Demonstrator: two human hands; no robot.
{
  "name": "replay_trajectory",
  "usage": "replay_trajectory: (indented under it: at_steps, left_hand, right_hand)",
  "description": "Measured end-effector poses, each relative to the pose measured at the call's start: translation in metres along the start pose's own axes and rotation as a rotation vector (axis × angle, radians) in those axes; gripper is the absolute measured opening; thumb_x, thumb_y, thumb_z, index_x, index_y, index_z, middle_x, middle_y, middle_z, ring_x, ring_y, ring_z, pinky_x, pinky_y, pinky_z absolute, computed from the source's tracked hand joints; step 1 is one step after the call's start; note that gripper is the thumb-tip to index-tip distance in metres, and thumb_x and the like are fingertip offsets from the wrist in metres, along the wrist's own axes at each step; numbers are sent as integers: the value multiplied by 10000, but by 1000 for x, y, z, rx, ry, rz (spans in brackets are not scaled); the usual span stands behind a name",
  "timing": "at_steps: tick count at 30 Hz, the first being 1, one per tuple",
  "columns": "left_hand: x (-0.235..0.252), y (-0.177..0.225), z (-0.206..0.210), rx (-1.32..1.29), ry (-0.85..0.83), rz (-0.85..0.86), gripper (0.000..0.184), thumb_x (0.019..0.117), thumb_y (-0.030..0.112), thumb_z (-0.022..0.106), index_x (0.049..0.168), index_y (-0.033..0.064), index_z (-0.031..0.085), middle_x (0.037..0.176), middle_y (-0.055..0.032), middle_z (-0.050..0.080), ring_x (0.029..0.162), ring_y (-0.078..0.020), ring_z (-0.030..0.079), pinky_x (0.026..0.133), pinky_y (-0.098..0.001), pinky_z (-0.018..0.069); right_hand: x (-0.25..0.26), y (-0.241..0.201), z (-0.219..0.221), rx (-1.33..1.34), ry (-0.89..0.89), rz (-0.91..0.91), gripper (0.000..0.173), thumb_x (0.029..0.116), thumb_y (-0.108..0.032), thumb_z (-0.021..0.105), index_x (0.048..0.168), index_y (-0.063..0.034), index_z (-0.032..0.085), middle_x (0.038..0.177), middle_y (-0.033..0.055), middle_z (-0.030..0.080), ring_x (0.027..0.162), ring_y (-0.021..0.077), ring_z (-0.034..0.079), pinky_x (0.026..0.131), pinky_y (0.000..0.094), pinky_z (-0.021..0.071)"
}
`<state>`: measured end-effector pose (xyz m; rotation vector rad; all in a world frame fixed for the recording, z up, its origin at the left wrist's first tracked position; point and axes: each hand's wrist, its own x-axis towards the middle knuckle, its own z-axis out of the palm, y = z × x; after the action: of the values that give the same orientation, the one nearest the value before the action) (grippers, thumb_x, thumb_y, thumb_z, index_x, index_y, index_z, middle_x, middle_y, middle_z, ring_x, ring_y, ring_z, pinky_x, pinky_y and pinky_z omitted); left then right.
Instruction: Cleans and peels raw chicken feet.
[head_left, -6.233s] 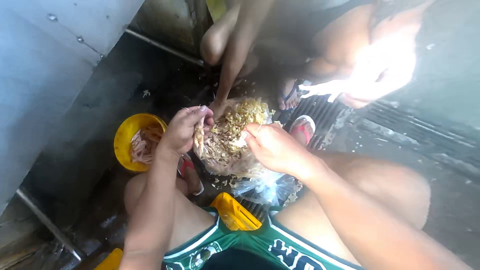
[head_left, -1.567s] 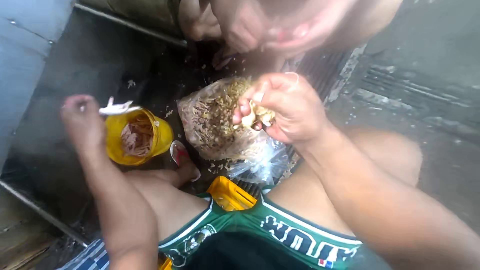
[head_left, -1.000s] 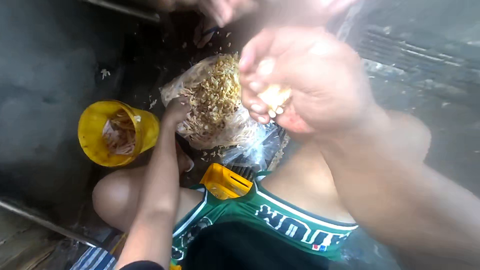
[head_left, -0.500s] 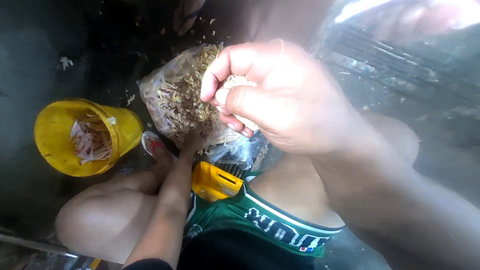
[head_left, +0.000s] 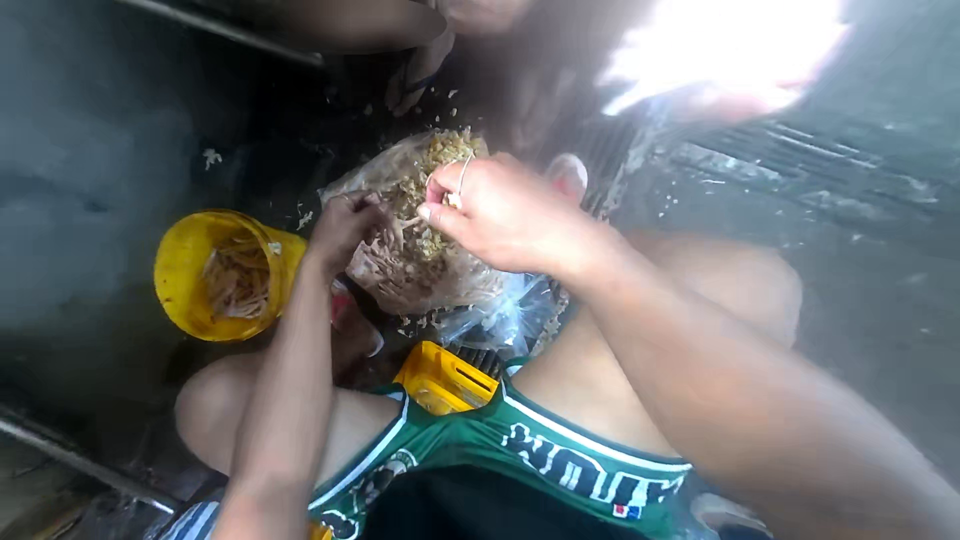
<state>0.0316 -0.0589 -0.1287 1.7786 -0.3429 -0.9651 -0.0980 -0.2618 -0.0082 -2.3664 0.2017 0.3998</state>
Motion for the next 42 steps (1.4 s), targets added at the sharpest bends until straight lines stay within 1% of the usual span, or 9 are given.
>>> replay_trajectory:
  at_steps: [5, 7, 11, 20, 25, 28, 31, 33, 42]
  left_hand:
    - [-39, 71, -17, -57, -284, 218, 105, 959, 144, 619, 993, 58, 669, 823, -20, 665, 697, -99, 618, 643, -277, 551]
    - [-49, 79, -16, -87, -297, 247, 108, 956, 128, 617, 1009, 48, 666, 821, -29, 664, 696, -102, 625, 646, -275, 558]
    - [-54, 78, 0, -53, -47, 257, 179, 1017, 206, 586, 917, 66, 635, 689, -17, 595, 559, -100, 555, 516, -257, 491]
    - [-41, 78, -15, -18, 369, 166, 206, 859, 35, 661, 1035, 59, 558, 629, -35, 565, 507, -117, 519, 472, -276, 433]
    - [-39, 73, -66, -238, 567, 73, 251, 884, 55, 595, 1132, 66, 558, 868, -45, 570, 565, -125, 526, 471, -293, 484]
    - [-51, 79, -68, -359, 549, 80, 205, 885, 44, 573, 1079, 101, 545, 782, -19, 559, 521, -111, 515, 442, -264, 467]
    - [-55, 82, -50, -450, 448, 33, 180, 919, 45, 543, 1093, 92, 536, 718, -24, 562, 485, -109, 524, 418, -254, 467]
    - [-55, 84, -39, -496, 389, 3, 218, 919, 42, 528, 1133, 81, 543, 728, -37, 578, 498, -115, 539, 428, -248, 466]
    - [-49, 79, -14, -442, 305, -7, 165, 911, 10, 554, 1057, 84, 530, 687, -21, 520, 440, -86, 432, 382, -215, 369]
  right_hand:
    - [8, -3, 18, -52, -60, -7, 608, 949, -683, 559, 1168, -129, 683, 1096, 95, 682, 1049, 276, 666, 895, 546, 547]
    - [8, -8, 23, -4, -74, -95, 499, 1003, -592, 543, 1003, -117, 699, 933, 66, 667, 883, 224, 667, 780, 481, 562]
    - [-2, -17, 43, 182, 59, -245, 376, 1056, -339, 564, 743, -137, 619, 595, -9, 541, 499, 118, 529, 447, 328, 453]
    - [-5, -42, 53, 214, 168, -206, 344, 1059, -294, 539, 750, -156, 600, 618, -36, 512, 516, 79, 486, 457, 285, 409]
    - [-26, -35, 55, 299, 128, -231, 359, 1036, -280, 541, 692, -185, 581, 623, -73, 497, 534, 35, 473, 466, 233, 389]
    - [-22, -28, 48, 320, 132, -153, 308, 1055, -294, 506, 825, -180, 674, 648, -74, 571, 526, 33, 520, 463, 234, 440]
    - [-16, -25, 43, 304, 113, -110, 303, 1061, -160, 460, 1225, -157, 715, 822, -39, 695, 579, 59, 591, 518, 263, 522]
    - [-13, -26, 45, 322, 119, -119, 350, 1030, -110, 449, 1277, -150, 693, 813, -25, 660, 573, 74, 561, 511, 278, 505]
    - [-14, -37, 63, 414, 180, -262, 274, 1062, -250, 537, 860, -131, 678, 619, -46, 524, 493, 53, 470, 426, 226, 388]
